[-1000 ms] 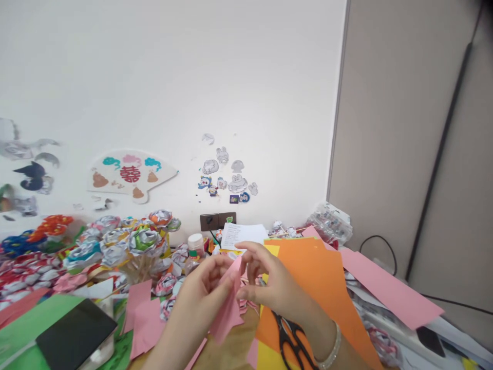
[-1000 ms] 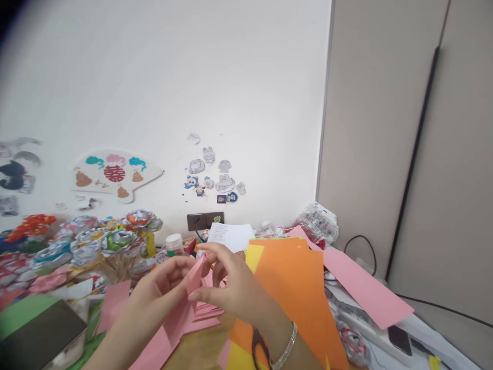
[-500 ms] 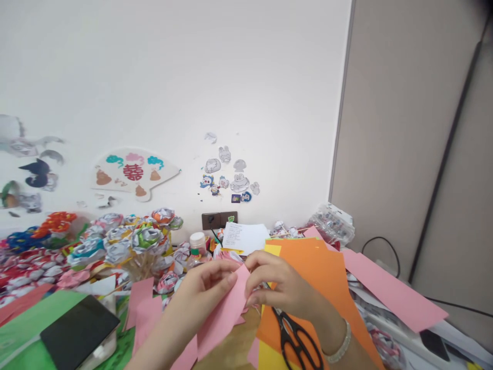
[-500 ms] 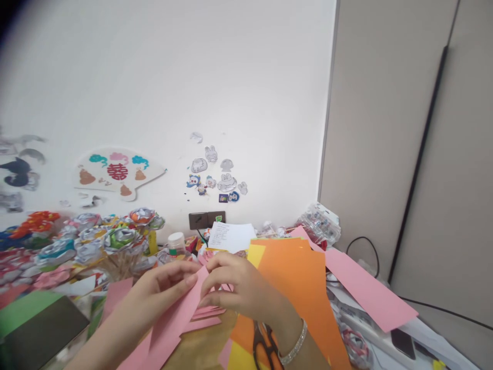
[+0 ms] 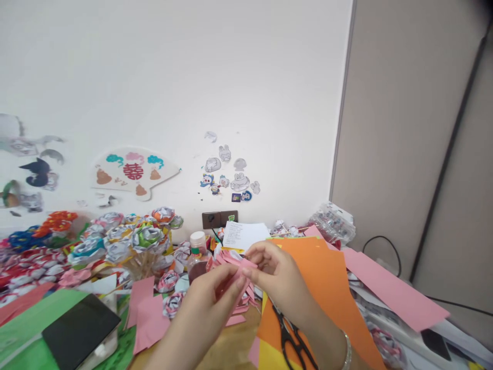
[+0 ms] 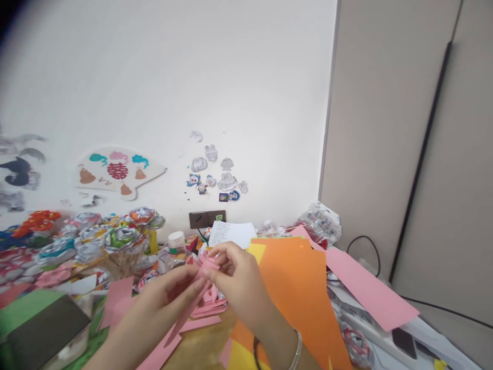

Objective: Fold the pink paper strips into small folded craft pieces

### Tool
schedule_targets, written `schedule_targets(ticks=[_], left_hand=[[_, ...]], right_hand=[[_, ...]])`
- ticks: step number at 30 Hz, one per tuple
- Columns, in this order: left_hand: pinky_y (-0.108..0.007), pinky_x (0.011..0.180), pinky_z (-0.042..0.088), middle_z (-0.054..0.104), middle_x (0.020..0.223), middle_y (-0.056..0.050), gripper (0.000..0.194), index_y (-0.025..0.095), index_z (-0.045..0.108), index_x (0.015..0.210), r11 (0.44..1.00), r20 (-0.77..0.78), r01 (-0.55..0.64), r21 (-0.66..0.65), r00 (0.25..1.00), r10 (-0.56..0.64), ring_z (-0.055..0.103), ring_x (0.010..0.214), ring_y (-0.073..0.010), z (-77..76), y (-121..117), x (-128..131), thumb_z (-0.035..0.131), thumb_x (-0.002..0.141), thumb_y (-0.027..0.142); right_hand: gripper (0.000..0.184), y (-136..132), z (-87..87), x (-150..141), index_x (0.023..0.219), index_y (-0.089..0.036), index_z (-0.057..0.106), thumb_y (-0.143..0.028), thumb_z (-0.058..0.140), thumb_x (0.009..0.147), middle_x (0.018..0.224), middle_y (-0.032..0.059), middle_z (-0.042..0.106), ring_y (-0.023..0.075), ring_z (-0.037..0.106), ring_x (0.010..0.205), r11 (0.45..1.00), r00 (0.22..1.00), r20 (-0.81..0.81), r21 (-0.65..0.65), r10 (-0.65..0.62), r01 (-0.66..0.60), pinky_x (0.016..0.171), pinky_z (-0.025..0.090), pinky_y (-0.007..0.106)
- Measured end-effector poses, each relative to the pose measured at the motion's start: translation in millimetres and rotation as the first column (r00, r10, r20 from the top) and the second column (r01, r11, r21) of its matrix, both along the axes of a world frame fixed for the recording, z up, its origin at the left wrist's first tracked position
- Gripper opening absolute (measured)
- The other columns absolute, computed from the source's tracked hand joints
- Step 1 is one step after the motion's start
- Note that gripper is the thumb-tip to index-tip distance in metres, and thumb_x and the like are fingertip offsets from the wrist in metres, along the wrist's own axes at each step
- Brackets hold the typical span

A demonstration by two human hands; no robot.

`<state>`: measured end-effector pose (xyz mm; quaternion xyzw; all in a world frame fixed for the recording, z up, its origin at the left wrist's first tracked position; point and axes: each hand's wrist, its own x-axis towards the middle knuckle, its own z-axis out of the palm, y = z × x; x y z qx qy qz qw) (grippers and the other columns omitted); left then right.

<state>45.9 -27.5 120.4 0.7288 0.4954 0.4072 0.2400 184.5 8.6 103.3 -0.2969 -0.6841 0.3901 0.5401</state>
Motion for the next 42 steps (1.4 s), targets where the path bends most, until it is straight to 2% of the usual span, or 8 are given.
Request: schedule_targets(ticks=[4, 8, 11, 18, 24, 29, 33, 42], left_hand=[[-0.019, 0.045, 0.029, 0.043, 0.053, 0.004, 0.03, 0.018, 0.049, 0.06, 0.997, -0.115, -0.076, 0.033, 0.99, 0.079, 0.041, 0.051, -0.0122, -6.3, 2.1, -1.1, 0.042, 0.079, 0.04], [-0.018, 0.044, 0.029, 0.042, 0.053, 0.004, 0.031, 0.018, 0.047, 0.06, 0.999, -0.08, -0.042, 0.011, 0.996, 0.043, 0.04, 0.05, -0.011, -10.8, 5.0, -2.9, 0.04, 0.08, 0.04], [-0.018, 0.045, 0.03, 0.042, 0.052, 0.004, 0.033, 0.018, 0.045, 0.057, 0.999, -0.059, -0.034, 0.009, 0.998, 0.034, 0.04, 0.05, -0.0107, -11.2, 5.4, -2.7, 0.04, 0.08, 0.041], [-0.018, 0.046, 0.035, 0.041, 0.05, 0.005, 0.033, 0.019, 0.042, 0.054, 0.997, 0.026, -0.046, -0.065, 0.999, 0.048, 0.043, 0.05, -0.0115, -3.1, -0.9, 5.1, 0.039, 0.078, 0.041], [-0.018, 0.047, 0.033, 0.046, 0.053, 0.004, 0.03, 0.019, 0.043, 0.055, 0.999, 0.004, -0.032, -0.005, 0.999, 0.032, 0.043, 0.051, -0.0111, -7.7, 0.4, 3.8, 0.039, 0.08, 0.035], [-0.017, 0.045, 0.033, 0.045, 0.055, 0.004, 0.031, 0.019, 0.043, 0.058, 0.998, 0.057, -0.018, -0.062, 0.998, 0.021, 0.043, 0.051, -0.0104, -12.4, 2.1, 3.3, 0.038, 0.081, 0.039], [-0.017, 0.044, 0.031, 0.043, 0.051, 0.005, 0.033, 0.019, 0.04, 0.055, 0.999, 0.047, -0.037, 0.003, 0.998, 0.037, 0.04, 0.049, -0.0095, -12.9, 3.5, 4.3, 0.04, 0.081, 0.038], [-0.016, 0.042, 0.037, 0.043, 0.053, 0.005, 0.033, 0.02, 0.039, 0.056, 0.997, 0.127, -0.019, -0.072, 0.991, 0.028, 0.042, 0.049, -0.0096, -8.9, -0.2, 6.0, 0.04, 0.08, 0.041]], right_hand=[[0.015, -4.2, 3.3, 0.3, 0.086, -0.019, 0.06, -0.018, 0.06, 0.071, 0.073, -0.0002, 0.056, 0.0118, 0.054, 0.064, 0.998, 0.999, 0.011, -0.028, -0.049, 0.05, 0.058, 0.043, 0.022], [0.01, -6.3, 9.0, 4.3, 0.081, -0.016, 0.062, -0.022, 0.059, 0.073, 0.075, 0.0022, 0.06, 0.013, 0.055, 0.069, 0.996, 0.997, 0.028, -0.055, 0.071, -0.069, 0.062, 0.043, 0.023], [0.01, -5.7, 10.0, 6.1, 0.073, -0.014, 0.06, -0.022, 0.057, 0.075, 0.068, 0.0014, 0.059, 0.0114, 0.053, 0.063, 0.99, 0.992, 0.027, -0.072, 0.126, -0.124, 0.059, 0.04, 0.022], [0.014, -2.3, 0.8, 3.9, 0.068, -0.014, 0.054, -0.027, 0.057, 0.075, 0.065, 0.0003, 0.055, 0.0111, 0.051, 0.059, 0.989, 0.993, -0.06, -0.103, 0.1, -0.106, 0.056, 0.04, 0.023], [0.018, 0.0, -5.7, 1.5, 0.066, -0.016, 0.048, -0.029, 0.055, 0.077, 0.06, -0.0018, 0.052, 0.011, 0.049, 0.057, 0.991, 0.995, -0.069, -0.109, 0.073, -0.08, 0.056, 0.039, 0.023], [0.019, 0.0, -4.3, -0.1, 0.065, -0.016, 0.049, -0.029, 0.054, 0.078, 0.061, -0.0016, 0.052, 0.0114, 0.05, 0.059, 0.995, 0.996, -0.065, -0.079, 0.057, -0.062, 0.056, 0.04, 0.023], [0.018, -2.9, -1.1, -0.9, 0.069, -0.015, 0.053, -0.03, 0.051, 0.08, 0.062, -0.0006, 0.053, 0.0121, 0.052, 0.059, 0.993, 0.994, -0.068, -0.08, 0.087, -0.092, 0.056, 0.041, 0.023], [0.022, -3.9, -2.2, -3.0, 0.067, -0.015, 0.052, -0.033, 0.051, 0.079, 0.061, -0.0001, 0.054, 0.0122, 0.052, 0.058, 0.995, 1.0, -0.023, -0.101, -0.003, 0.001, 0.055, 0.042, 0.023]])
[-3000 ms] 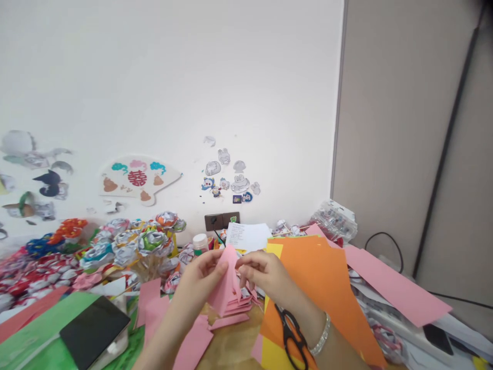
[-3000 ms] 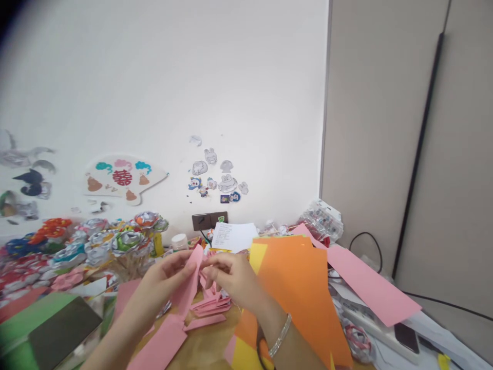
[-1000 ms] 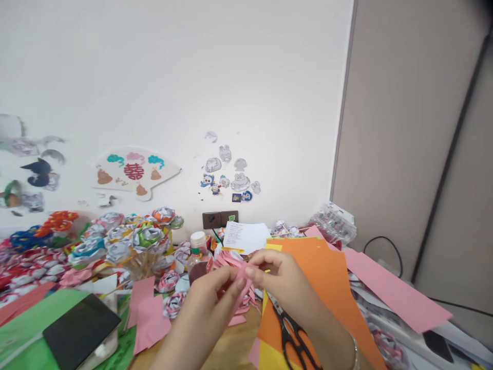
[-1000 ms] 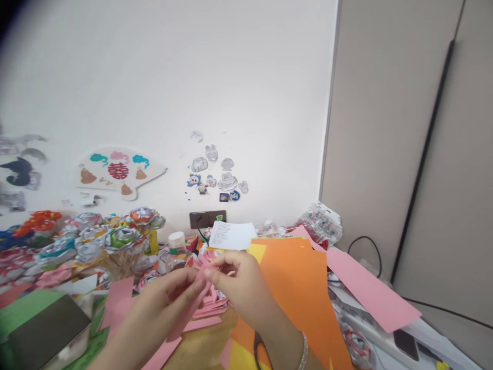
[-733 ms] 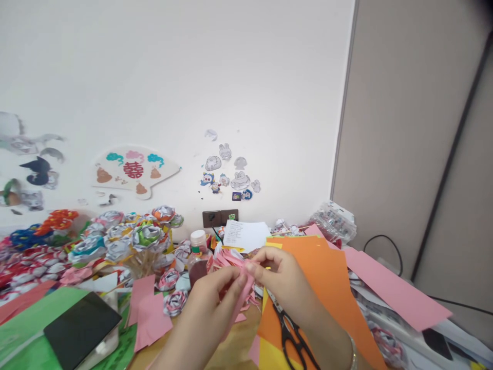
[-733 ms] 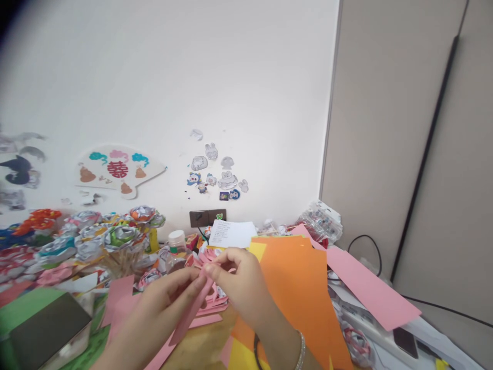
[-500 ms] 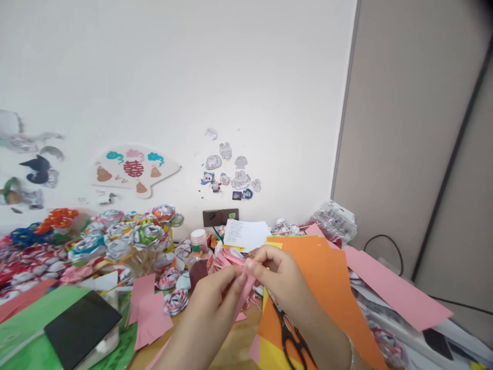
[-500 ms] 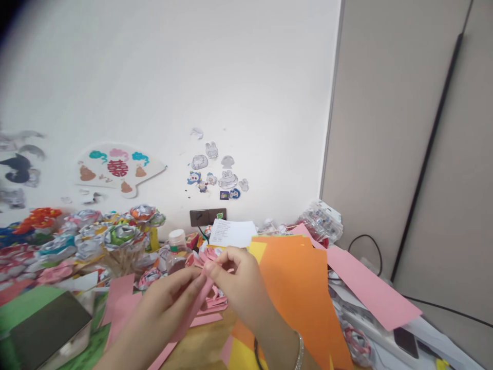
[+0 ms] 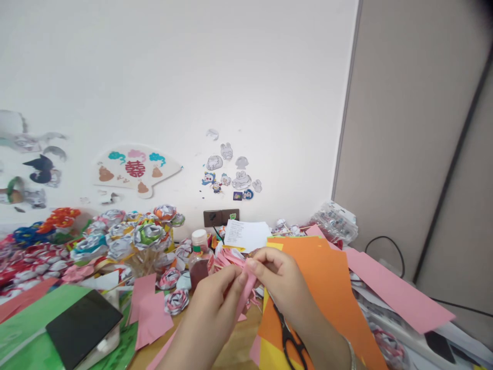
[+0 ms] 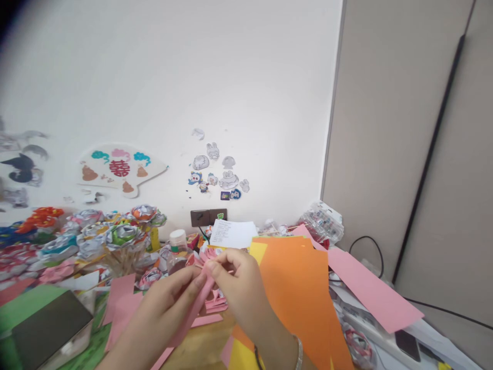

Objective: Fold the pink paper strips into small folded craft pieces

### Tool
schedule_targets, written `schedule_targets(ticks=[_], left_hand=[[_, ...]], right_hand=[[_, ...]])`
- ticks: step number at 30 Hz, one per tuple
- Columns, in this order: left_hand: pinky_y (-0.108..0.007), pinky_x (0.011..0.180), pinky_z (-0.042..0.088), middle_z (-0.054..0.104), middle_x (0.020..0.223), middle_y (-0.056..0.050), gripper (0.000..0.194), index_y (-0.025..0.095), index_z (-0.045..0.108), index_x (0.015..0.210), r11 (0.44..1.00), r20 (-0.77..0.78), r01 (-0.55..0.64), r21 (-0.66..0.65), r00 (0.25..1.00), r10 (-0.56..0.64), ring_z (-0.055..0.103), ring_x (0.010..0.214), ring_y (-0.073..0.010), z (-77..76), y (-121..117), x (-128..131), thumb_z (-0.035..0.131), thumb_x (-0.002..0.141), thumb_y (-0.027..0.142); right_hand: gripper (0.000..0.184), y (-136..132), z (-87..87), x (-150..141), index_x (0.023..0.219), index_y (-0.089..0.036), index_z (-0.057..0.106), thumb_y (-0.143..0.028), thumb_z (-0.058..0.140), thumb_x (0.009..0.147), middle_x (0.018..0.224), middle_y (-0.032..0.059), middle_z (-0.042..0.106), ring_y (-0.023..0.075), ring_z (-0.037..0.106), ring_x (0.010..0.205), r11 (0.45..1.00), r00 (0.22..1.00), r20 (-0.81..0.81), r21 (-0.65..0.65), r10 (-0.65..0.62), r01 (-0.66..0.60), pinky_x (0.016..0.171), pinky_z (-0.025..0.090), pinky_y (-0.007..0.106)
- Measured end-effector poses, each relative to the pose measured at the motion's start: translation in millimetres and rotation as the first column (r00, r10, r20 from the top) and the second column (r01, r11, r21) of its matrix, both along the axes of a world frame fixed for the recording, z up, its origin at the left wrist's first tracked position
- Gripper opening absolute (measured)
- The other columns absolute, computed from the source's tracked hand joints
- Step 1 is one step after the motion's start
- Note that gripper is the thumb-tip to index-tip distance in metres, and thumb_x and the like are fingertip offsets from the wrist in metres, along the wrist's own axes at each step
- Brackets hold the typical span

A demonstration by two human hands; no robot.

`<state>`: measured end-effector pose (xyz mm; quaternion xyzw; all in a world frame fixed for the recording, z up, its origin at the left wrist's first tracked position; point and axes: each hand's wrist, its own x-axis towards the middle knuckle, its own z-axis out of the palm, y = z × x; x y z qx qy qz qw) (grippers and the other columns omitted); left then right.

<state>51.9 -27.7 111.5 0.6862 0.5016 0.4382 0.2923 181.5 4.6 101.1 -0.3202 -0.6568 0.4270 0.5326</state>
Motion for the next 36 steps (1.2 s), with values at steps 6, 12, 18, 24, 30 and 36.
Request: schedule_targets(ticks=[6, 12, 18, 24, 30, 36], left_hand=[[-0.017, 0.044, 0.037, 0.047, 0.052, 0.004, 0.032, 0.02, 0.041, 0.057, 1.0, -0.009, 0.015, 0.013, 1.0, -0.015, 0.044, 0.049, -0.0104, 0.1, -1.6, 2.4, 0.038, 0.082, 0.04], [-0.018, 0.045, 0.035, 0.046, 0.052, 0.004, 0.031, 0.02, 0.038, 0.057, 0.999, -0.003, 0.032, 0.033, 0.999, -0.032, 0.043, 0.049, -0.0107, -2.6, -1.8, 3.8, 0.037, 0.083, 0.036], [-0.018, 0.046, 0.033, 0.045, 0.054, 0.005, 0.03, 0.02, 0.038, 0.059, 0.999, -0.049, 0.004, 0.034, 0.999, -0.003, 0.042, 0.05, -0.0106, -3.2, -0.7, 1.2, 0.036, 0.084, 0.036], [-0.019, 0.047, 0.034, 0.042, 0.052, 0.006, 0.029, 0.02, 0.04, 0.057, 1.0, -0.044, 0.027, -0.001, 0.999, -0.027, 0.045, 0.049, -0.0106, 1.6, 1.3, 4.3, 0.038, 0.082, 0.033], [-0.018, 0.047, 0.035, 0.04, 0.048, 0.008, 0.026, 0.02, 0.04, 0.053, 0.99, 0.074, 0.115, -0.083, 0.991, -0.109, 0.044, 0.046, -0.0089, 9.7, 0.8, 5.6, 0.047, 0.077, 0.03], [-0.021, 0.053, 0.042, 0.05, 0.055, 0.005, 0.018, 0.018, 0.048, 0.06, 0.939, 0.192, 0.283, -0.196, 0.95, -0.247, 0.053, 0.053, -0.0115, 10.9, 2.4, 3.4, 0.053, 0.072, 0.03]], right_hand=[[0.02, -1.9, 1.8, -0.3, 0.068, -0.016, 0.052, -0.033, 0.05, 0.079, 0.061, -0.001, 0.053, 0.0118, 0.051, 0.058, 1.0, 1.0, 0.028, 0.018, -0.014, 0.014, 0.055, 0.041, 0.022], [0.022, -5.1, 2.9, -2.5, 0.064, -0.017, 0.047, -0.033, 0.05, 0.079, 0.058, -0.0018, 0.051, 0.0108, 0.05, 0.054, 1.0, 1.0, 0.014, 0.015, -0.027, 0.027, 0.053, 0.041, 0.021], [0.019, -3.7, 4.3, -0.8, 0.069, -0.016, 0.051, -0.033, 0.05, 0.078, 0.062, -0.0013, 0.052, 0.011, 0.05, 0.057, 0.999, 0.999, 0.043, 0.038, -0.001, 0.0, 0.053, 0.04, 0.021], [0.014, 0.4, 5.3, 6.6, 0.065, -0.016, 0.052, -0.025, 0.053, 0.076, 0.06, -0.0015, 0.051, 0.0111, 0.048, 0.056, 0.994, 0.989, 0.13, 0.09, -0.068, 0.056, 0.053, 0.038, 0.022], [0.014, 0.7, 7.1, 11.1, 0.061, -0.017, 0.052, -0.021, 0.053, 0.075, 0.058, -0.0015, 0.052, 0.0111, 0.048, 0.056, 0.976, 0.971, 0.182, 0.18, -0.152, 0.12, 0.052, 0.037, 0.022], [0.013, -0.6, 10.4, 14.1, 0.063, -0.017, 0.053, -0.022, 0.053, 0.075, 0.062, -0.0011, 0.053, 0.0118, 0.05, 0.058, 0.968, 0.966, 0.173, 0.195, -0.194, 0.159, 0.053, 0.038, 0.022]])
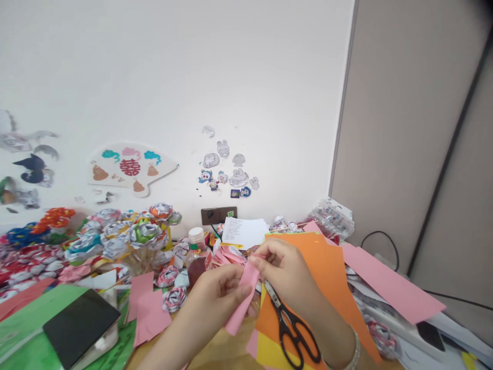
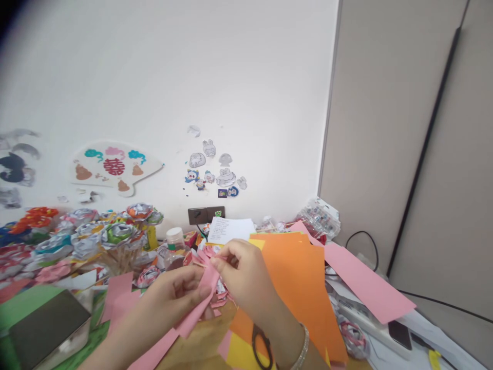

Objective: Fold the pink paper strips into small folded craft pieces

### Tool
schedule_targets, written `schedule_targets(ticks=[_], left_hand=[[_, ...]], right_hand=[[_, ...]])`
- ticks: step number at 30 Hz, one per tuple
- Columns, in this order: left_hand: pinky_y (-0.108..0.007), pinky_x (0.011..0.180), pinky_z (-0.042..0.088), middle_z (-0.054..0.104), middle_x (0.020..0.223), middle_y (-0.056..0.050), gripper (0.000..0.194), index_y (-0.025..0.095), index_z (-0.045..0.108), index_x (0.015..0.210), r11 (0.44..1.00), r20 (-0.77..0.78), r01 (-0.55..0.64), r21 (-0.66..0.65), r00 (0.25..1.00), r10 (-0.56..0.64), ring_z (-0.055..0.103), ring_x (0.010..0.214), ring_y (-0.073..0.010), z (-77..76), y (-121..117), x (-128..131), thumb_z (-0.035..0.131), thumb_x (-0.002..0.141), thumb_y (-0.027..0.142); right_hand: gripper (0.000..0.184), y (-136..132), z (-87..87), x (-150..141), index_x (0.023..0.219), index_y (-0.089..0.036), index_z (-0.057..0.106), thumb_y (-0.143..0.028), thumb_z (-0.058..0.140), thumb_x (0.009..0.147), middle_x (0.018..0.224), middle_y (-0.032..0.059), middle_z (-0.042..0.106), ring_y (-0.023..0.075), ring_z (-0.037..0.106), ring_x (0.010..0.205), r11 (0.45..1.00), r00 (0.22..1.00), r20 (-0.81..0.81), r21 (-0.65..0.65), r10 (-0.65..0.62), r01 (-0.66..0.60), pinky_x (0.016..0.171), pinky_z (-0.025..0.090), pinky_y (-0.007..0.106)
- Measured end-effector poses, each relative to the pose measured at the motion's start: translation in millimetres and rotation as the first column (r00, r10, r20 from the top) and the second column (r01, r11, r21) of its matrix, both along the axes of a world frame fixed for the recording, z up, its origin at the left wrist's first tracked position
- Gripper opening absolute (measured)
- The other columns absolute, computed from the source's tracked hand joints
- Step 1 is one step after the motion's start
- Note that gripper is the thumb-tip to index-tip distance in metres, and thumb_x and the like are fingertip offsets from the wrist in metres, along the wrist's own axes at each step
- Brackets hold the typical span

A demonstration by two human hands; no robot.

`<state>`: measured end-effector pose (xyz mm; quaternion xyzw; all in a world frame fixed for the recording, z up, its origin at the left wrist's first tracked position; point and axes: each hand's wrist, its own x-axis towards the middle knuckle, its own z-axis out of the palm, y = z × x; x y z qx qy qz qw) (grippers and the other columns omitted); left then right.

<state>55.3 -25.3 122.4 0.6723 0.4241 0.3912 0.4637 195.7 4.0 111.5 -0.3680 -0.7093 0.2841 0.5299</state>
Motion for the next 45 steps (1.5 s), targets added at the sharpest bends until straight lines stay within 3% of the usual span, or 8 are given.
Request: schedule_targets(ticks=[7, 12, 15, 21, 28, 34, 41, 45], left_hand=[[-0.016, 0.039, 0.029, 0.051, 0.053, 0.008, 0.01, 0.017, 0.05, 0.059, 1.0, -0.069, -0.005, 0.024, 0.998, 0.007, 0.043, 0.044, -0.0066, -3.6, 2.7, -3.0, 0.054, 0.068, 0.019], [-0.017, 0.045, 0.036, 0.06, 0.057, 0.005, 0.007, 0.018, 0.052, 0.06, 0.999, -0.108, 0.038, -0.014, 0.993, -0.039, 0.055, 0.054, -0.0108, -2.9, 1.5, -3.2, 0.055, 0.066, 0.018], [-0.017, 0.043, 0.036, 0.055, 0.051, 0.006, 0.017, 0.019, 0.044, 0.052, 1.0, -0.162, -0.023, 0.016, 0.986, 0.025, 0.054, 0.051, -0.0109, -2.5, 0.8, -4.0, 0.055, 0.065, 0.018], [-0.019, 0.051, 0.04, 0.053, 0.059, 0.006, 0.009, 0.017, 0.05, 0.058, 0.99, -0.187, -0.02, 0.143, 0.981, 0.047, 0.055, 0.059, -0.0124, -2.9, 1.8, -5.3, 0.057, 0.063, 0.017], [-0.015, 0.035, 0.03, 0.036, 0.041, 0.012, 0.031, 0.021, 0.029, 0.051, 0.999, -0.202, -0.049, 0.021, 0.978, 0.052, 0.046, 0.034, -0.0076, -8.7, 2.8, -6.2, 0.056, 0.067, 0.025], [-0.016, 0.036, 0.033, 0.045, 0.039, 0.009, 0.019, 0.018, 0.046, 0.057, 1.0, -0.329, -0.008, 0.022, 0.944, 0.015, 0.044, 0.033, -0.0078, -13.7, 13.5, -27.6, 0.054, 0.07, 0.029], [-0.022, 0.053, 0.047, 0.059, 0.067, 0.001, 0.025, 0.016, 0.055, 0.082, 0.995, -0.154, -0.029, 0.092, 0.987, 0.043, 0.058, 0.059, -0.0131, -2.8, 10.6, -29.7, 0.048, 0.077, 0.039], [-0.018, 0.043, 0.041, 0.045, 0.053, 0.007, 0.023, 0.017, 0.046, 0.06, 0.999, -0.177, -0.008, 0.043, 0.984, 0.015, 0.055, 0.045, -0.01, -3.3, 2.1, -13.1, 0.054, 0.074, 0.033]], right_hand=[[0.014, 0.0, 3.5, 4.5, 0.061, -0.017, 0.054, -0.022, 0.054, 0.075, 0.06, -0.0014, 0.051, 0.0116, 0.048, 0.057, 0.997, 0.999, 0.021, 0.062, -0.047, 0.046, 0.052, 0.037, 0.022], [0.015, -0.8, 6.8, 6.8, 0.061, -0.017, 0.052, -0.022, 0.053, 0.075, 0.06, -0.0011, 0.05, 0.0118, 0.048, 0.057, 0.996, 0.998, -0.003, 0.076, -0.056, 0.056, 0.053, 0.038, 0.023], [0.015, -0.6, 7.2, 6.4, 0.061, -0.017, 0.053, -0.022, 0.053, 0.075, 0.06, -0.0007, 0.05, 0.012, 0.048, 0.057, 0.996, 0.999, -0.003, 0.077, -0.053, 0.053, 0.052, 0.038, 0.023], [0.014, 1.1, 7.7, 9.5, 0.062, -0.017, 0.054, -0.022, 0.052, 0.075, 0.062, 0.0002, 0.051, 0.0128, 0.049, 0.059, 0.993, 0.996, -0.04, 0.082, -0.078, 0.081, 0.055, 0.039, 0.024], [0.016, 2.0, 10.7, 12.2, 0.062, -0.016, 0.055, -0.026, 0.053, 0.075, 0.059, 0.0005, 0.053, 0.0125, 0.049, 0.056, 0.993, 0.993, -0.05, 0.051, -0.107, 0.11, 0.053, 0.039, 0.024], [0.018, 7.5, 10.2, 22.5, 0.064, -0.016, 0.054, -0.029, 0.054, 0.076, 0.057, -0.0008, 0.052, 0.0116, 0.049, 0.054, 0.984, 0.962, -0.22, 0.026, -0.164, 0.174, 0.053, 0.04, 0.023], [0.016, 6.9, 6.4, 12.2, 0.065, -0.015, 0.054, -0.028, 0.054, 0.075, 0.057, -0.0017, 0.05, 0.0103, 0.047, 0.052, 1.0, 0.981, -0.193, 0.001, -0.03, 0.03, 0.05, 0.039, 0.022], [0.012, 6.2, 3.4, 5.1, 0.066, -0.015, 0.054, -0.025, 0.055, 0.074, 0.058, -0.002, 0.05, 0.0101, 0.048, 0.054, 0.998, 0.981, -0.184, -0.011, 0.057, -0.06, 0.05, 0.039, 0.021]])
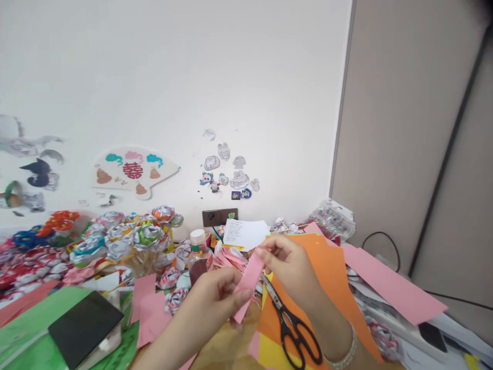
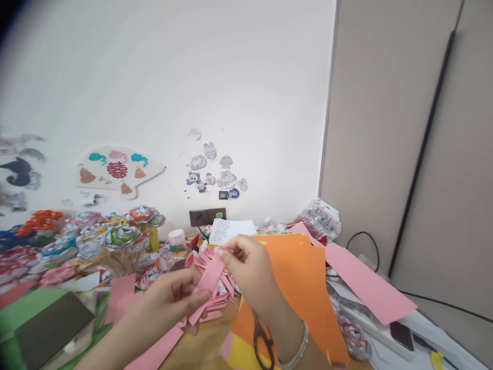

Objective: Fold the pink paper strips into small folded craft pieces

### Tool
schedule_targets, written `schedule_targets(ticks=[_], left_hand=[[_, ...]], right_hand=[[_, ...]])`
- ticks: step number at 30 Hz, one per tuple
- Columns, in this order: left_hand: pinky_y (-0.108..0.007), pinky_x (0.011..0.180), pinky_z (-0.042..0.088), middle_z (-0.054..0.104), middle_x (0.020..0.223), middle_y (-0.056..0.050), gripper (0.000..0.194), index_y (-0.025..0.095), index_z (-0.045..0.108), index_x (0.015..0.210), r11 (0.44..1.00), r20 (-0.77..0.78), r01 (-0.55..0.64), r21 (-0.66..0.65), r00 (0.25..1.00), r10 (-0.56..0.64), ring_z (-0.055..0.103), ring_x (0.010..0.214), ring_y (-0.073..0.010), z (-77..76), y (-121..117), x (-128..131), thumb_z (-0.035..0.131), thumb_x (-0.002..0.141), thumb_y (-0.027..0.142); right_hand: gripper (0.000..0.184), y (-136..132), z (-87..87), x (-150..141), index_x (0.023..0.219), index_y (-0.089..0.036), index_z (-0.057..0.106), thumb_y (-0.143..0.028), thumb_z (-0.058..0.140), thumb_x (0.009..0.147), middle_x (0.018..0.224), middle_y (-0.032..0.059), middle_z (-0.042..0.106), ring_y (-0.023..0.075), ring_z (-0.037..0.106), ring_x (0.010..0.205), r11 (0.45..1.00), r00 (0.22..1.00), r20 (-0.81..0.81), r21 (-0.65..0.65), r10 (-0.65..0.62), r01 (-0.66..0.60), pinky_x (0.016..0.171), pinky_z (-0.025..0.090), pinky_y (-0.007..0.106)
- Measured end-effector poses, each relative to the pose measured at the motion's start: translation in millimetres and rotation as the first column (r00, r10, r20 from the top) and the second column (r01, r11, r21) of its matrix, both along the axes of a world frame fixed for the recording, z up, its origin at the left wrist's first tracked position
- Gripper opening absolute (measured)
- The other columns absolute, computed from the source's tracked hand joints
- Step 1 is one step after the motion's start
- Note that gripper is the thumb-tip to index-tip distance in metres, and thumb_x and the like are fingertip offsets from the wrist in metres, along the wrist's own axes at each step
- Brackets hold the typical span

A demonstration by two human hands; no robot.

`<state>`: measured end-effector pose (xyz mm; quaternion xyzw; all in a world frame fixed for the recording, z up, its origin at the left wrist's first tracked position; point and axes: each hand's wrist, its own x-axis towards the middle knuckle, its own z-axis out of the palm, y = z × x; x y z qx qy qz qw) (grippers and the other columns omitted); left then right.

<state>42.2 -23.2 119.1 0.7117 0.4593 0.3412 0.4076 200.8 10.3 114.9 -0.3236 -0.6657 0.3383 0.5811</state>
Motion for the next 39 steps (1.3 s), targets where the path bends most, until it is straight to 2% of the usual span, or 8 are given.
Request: schedule_targets(ticks=[3, 7, 14, 23, 29, 32, 36, 39], left_hand=[[-0.016, 0.035, 0.035, 0.034, 0.049, 0.011, 0.031, 0.019, 0.034, 0.053, 0.999, 0.032, -0.032, -0.043, 0.999, 0.033, 0.05, 0.035, -0.0076, 0.9, -3.0, 4.5, 0.054, 0.072, 0.033], [-0.016, 0.04, 0.037, 0.047, 0.048, 0.008, 0.019, 0.018, 0.044, 0.061, 0.991, 0.042, 0.083, -0.105, 0.996, -0.079, 0.051, 0.04, -0.0084, 4.8, -6.7, 4.8, 0.053, 0.073, 0.029], [-0.018, 0.038, 0.032, 0.056, 0.047, 0.004, 0.029, 0.016, 0.052, 0.059, 0.998, -0.035, 0.057, -0.027, 0.998, -0.058, 0.048, 0.038, -0.0086, 7.6, -9.9, 5.4, 0.049, 0.075, 0.04], [-0.018, 0.041, 0.036, 0.054, 0.042, 0.005, 0.035, 0.017, 0.049, 0.053, 0.999, -0.077, 0.0, 0.053, 0.997, 0.004, 0.048, 0.036, -0.0085, 5.0, -5.5, 4.4, 0.048, 0.074, 0.045], [-0.015, 0.025, 0.024, 0.052, 0.042, 0.007, 0.029, 0.018, 0.047, 0.059, 0.993, -0.206, -0.099, -0.061, 0.975, 0.085, 0.035, 0.025, -0.0051, 8.0, -5.9, -7.1, 0.051, 0.07, 0.045], [-0.014, 0.025, 0.023, 0.049, 0.04, 0.007, 0.03, 0.018, 0.044, 0.053, 0.983, -0.235, -0.181, 0.026, 0.955, 0.182, 0.033, 0.025, -0.0043, 12.0, -5.7, -12.4, 0.054, 0.068, 0.042], [-0.019, 0.041, 0.041, 0.056, 0.043, 0.003, 0.022, 0.017, 0.057, 0.054, 0.966, -0.136, -0.172, 0.195, 0.97, 0.2, 0.053, 0.039, -0.0113, 18.2, -7.1, -17.5, 0.056, 0.068, 0.033], [-0.026, 0.06, 0.049, 0.07, 0.065, -0.003, 0.016, 0.021, 0.07, 0.07, 0.883, -0.001, -0.244, 0.402, 0.964, 0.267, 0.063, 0.064, -0.0188, 20.0, -9.8, -22.5, 0.055, 0.069, 0.025]], right_hand=[[0.011, -0.4, 0.0, -0.7, 0.067, -0.015, 0.055, -0.024, 0.057, 0.073, 0.057, -0.0027, 0.05, 0.0091, 0.048, 0.051, 0.997, 0.997, -0.032, -0.038, 0.065, -0.066, 0.048, 0.039, 0.02], [0.01, -2.7, -1.8, -4.1, 0.067, -0.015, 0.054, -0.022, 0.059, 0.072, 0.056, -0.0033, 0.05, 0.0075, 0.047, 0.047, 0.984, 0.983, -0.08, -0.055, 0.163, -0.167, 0.046, 0.038, 0.019], [0.01, -5.8, -7.8, -11.1, 0.069, -0.015, 0.055, -0.023, 0.057, 0.075, 0.059, -0.0026, 0.052, 0.0072, 0.048, 0.047, 0.945, 0.947, -0.061, -0.062, 0.316, -0.32, 0.045, 0.039, 0.019], [0.008, -6.4, -5.3, -12.3, 0.068, -0.015, 0.057, -0.021, 0.058, 0.073, 0.061, -0.0017, 0.053, 0.0081, 0.048, 0.05, 0.96, 0.96, -0.046, -0.038, 0.276, -0.278, 0.047, 0.039, 0.02], [0.012, -5.4, -2.1, -8.4, 0.068, -0.014, 0.056, -0.025, 0.06, 0.072, 0.052, -0.0039, 0.049, 0.0076, 0.046, 0.046, 0.979, 0.981, -0.108, -0.11, 0.158, -0.17, 0.046, 0.038, 0.02], [0.015, -5.9, -0.8, -7.6, 0.069, -0.014, 0.055, -0.028, 0.06, 0.072, 0.051, -0.0037, 0.049, 0.0085, 0.047, 0.047, 0.979, 0.983, -0.132, -0.136, 0.131, -0.149, 0.047, 0.038, 0.021], [0.015, -7.4, 2.7, -4.5, 0.07, -0.015, 0.056, -0.029, 0.059, 0.073, 0.052, -0.0026, 0.051, 0.0102, 0.049, 0.051, 0.981, 0.962, -0.236, -0.096, 0.14, -0.167, 0.054, 0.042, 0.023], [0.005, -8.5, 6.0, -1.7, 0.07, -0.017, 0.057, -0.021, 0.061, 0.069, 0.065, -0.0004, 0.056, 0.0112, 0.052, 0.06, 0.968, 0.919, -0.329, -0.048, 0.216, -0.245, 0.059, 0.043, 0.024]])
